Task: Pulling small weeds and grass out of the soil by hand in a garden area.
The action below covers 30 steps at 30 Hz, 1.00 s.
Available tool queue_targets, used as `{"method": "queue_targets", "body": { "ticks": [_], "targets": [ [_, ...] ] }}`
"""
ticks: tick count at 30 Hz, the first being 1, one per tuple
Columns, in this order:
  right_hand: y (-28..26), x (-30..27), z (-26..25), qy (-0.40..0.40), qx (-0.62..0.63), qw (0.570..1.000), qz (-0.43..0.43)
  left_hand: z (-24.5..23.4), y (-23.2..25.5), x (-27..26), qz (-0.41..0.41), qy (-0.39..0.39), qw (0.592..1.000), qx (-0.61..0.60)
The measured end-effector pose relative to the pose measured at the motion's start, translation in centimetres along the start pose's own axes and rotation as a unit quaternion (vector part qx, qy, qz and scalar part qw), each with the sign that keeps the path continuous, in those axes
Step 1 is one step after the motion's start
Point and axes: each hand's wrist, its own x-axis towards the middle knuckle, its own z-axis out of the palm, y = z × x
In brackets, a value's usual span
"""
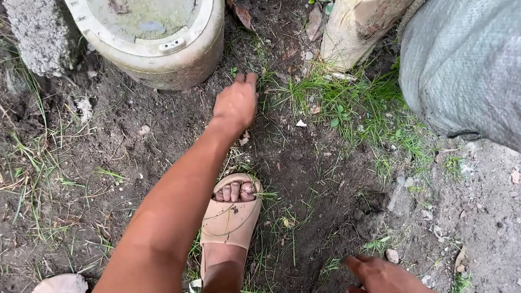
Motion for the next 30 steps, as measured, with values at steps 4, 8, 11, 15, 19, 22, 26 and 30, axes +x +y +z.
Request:
{"method": "queue_targets", "body": {
  "ticks": [4, 8, 11, 15, 19, 22, 26, 30],
  "targets": [
    [0.2, 0.6, -1.0, -0.005, -0.021, 1.0, 0.002, 1.1, -0.2, 4.1, -0.004, -0.012, 0.992, 0.129],
    [0.9, 0.9, -1.5, -0.003, -0.019, 1.0, 0.007, 1.8, -0.2, 6.7, -0.009, -0.02, 0.979, 0.205],
    [1.0, 0.9, -1.6, 0.0, -0.04, 0.999, 0.03, 2.0, -0.4, 7.7, -0.008, -0.044, 0.971, 0.234],
    [-0.8, -0.2, -2.1, -0.019, -0.006, 0.999, 0.05, 3.0, -1.8, 6.8, 0.033, 0.002, 0.963, 0.268],
    [-1.6, -0.9, -1.0, -0.008, -0.031, 0.999, 0.035, 2.5, -1.1, 2.6, -0.001, -0.037, 0.985, 0.171],
    [-0.5, -0.7, 1.0, 0.016, -0.013, 1.0, 0.006, 3.2, -1.4, 0.8, -0.018, -0.042, 0.986, 0.162],
    [-3.3, -2.6, -1.4, -0.018, 0.016, 0.998, 0.053, 3.3, -1.8, 0.4, -0.007, 0.0, 0.988, 0.156],
    [-2.8, -1.3, -1.2, 0.024, -0.02, 0.999, 0.022, 1.7, -0.8, 1.2, -0.003, 0.002, 0.996, 0.093]
  ]
}}
